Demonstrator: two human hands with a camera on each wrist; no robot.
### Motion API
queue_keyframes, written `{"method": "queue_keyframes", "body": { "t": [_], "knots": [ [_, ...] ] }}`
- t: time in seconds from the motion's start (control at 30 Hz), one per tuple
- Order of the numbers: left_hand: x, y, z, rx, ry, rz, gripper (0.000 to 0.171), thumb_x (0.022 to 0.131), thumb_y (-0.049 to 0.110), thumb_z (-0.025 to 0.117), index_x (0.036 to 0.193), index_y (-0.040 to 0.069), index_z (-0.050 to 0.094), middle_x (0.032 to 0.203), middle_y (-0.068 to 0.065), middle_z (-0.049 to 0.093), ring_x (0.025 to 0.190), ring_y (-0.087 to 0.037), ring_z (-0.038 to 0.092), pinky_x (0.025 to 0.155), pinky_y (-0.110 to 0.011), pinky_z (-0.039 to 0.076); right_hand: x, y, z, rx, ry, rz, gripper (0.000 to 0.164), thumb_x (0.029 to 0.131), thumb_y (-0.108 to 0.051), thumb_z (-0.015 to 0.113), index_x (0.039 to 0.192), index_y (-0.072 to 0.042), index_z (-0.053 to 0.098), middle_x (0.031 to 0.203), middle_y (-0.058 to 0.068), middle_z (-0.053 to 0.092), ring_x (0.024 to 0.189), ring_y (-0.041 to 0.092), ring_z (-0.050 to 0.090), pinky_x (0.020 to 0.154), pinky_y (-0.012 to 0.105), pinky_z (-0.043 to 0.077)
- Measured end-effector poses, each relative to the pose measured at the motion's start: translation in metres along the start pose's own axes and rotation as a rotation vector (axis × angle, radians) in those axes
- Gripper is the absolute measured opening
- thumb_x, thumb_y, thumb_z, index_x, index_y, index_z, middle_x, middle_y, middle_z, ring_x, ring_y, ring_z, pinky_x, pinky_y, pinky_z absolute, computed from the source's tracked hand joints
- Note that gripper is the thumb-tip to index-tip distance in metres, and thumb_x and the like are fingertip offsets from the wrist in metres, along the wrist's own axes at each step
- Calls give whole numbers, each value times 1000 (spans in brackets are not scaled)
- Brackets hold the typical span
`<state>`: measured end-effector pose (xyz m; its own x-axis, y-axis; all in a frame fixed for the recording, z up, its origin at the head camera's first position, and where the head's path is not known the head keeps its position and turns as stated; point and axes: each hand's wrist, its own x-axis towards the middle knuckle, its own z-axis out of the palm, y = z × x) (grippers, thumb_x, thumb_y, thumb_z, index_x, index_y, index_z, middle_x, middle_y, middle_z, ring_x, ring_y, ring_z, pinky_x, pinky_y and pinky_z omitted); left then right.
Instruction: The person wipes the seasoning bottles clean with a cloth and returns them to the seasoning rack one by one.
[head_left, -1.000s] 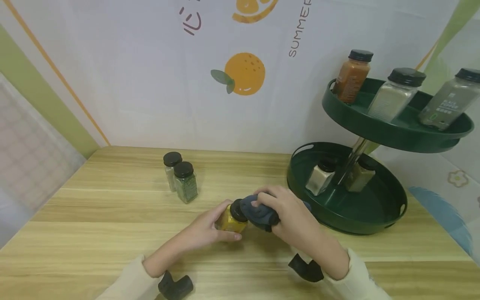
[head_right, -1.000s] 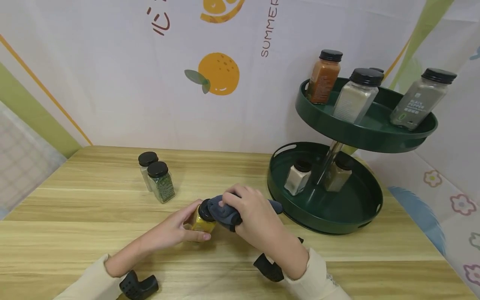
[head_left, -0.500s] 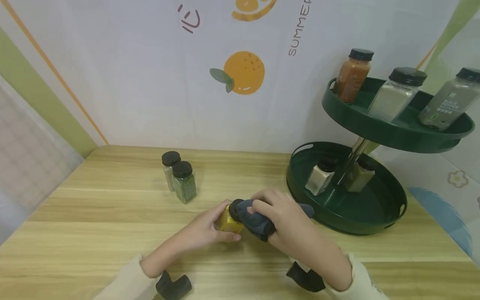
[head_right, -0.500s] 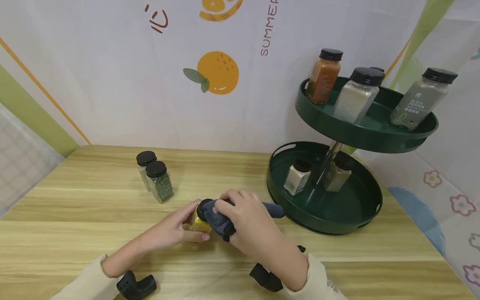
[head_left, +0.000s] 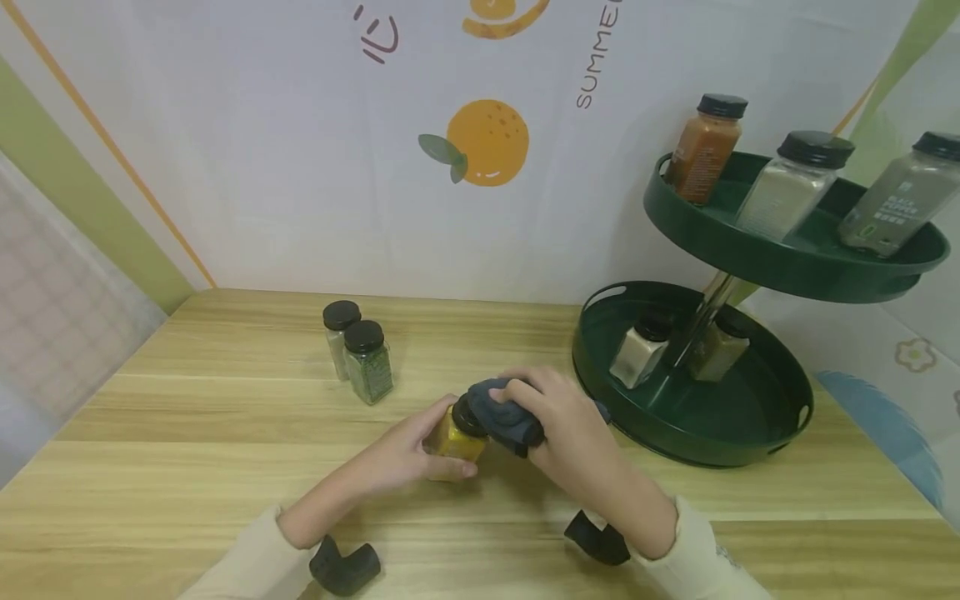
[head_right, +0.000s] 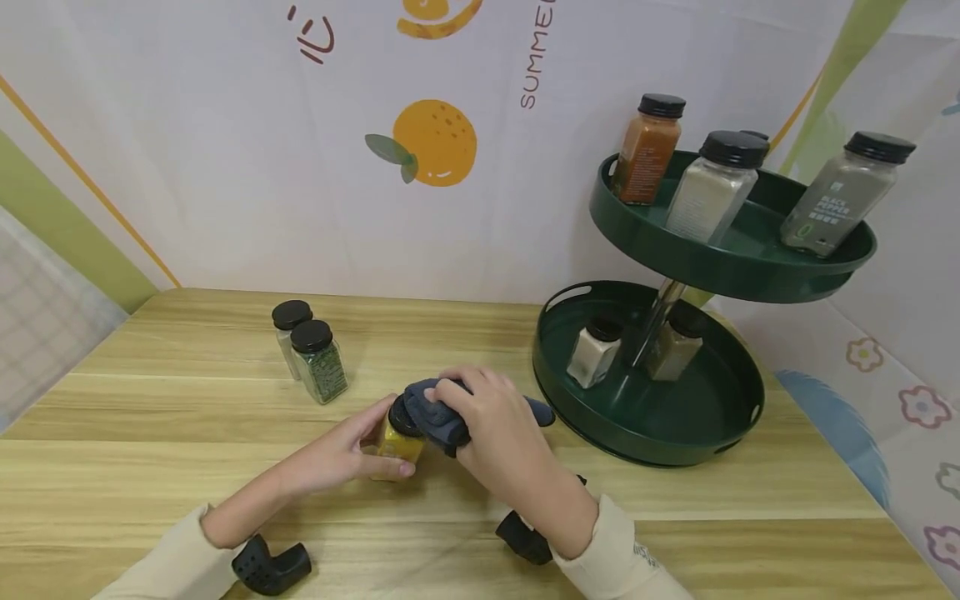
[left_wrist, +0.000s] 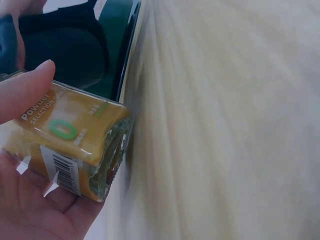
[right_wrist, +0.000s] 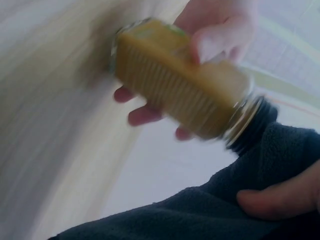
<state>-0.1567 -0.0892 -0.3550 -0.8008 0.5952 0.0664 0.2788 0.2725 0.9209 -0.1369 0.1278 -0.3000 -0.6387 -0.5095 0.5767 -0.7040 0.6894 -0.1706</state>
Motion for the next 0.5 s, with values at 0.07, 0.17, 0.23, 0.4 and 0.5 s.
{"method": "queue_keyframes", "body": {
  "t": [0.07,0.17,0.23,0.4,0.5],
  "knots": [
    [0,1,1,30,13,-16,57,78,28,74,127,26,46,108,2,64,101,-16,59,90,-43,44,0,4,2,1,3,40,41,64,0,82,98,-15,65,108,6,64,100,27,61,84,43,51],
    [0,3,4,65,27,-41,54,77,30,75,123,28,48,104,3,65,98,-14,60,89,-44,44,0,6,1,-2,-11,57,40,64,1,81,98,-15,65,108,6,64,101,28,60,86,43,50],
    [0,4,5,78,33,-52,52,77,31,75,122,29,48,104,3,65,98,-15,59,89,-45,44,0,3,-1,-9,-21,23,40,65,-1,81,99,-15,66,109,6,64,101,27,60,87,44,49],
    [-2,6,6,99,43,-36,51,78,32,74,122,32,48,112,5,62,105,-16,56,91,-46,43,0,-15,-9,-33,-34,-148,43,63,-9,84,101,-18,65,112,5,62,103,25,57,86,44,48],
    [-2,5,6,99,37,-3,49,79,30,73,121,32,48,117,7,59,109,-16,54,92,-44,43,-1,-25,-9,-46,-36,-214,44,62,-13,85,101,-19,65,113,5,61,103,24,56,81,42,48]
  ]
}}
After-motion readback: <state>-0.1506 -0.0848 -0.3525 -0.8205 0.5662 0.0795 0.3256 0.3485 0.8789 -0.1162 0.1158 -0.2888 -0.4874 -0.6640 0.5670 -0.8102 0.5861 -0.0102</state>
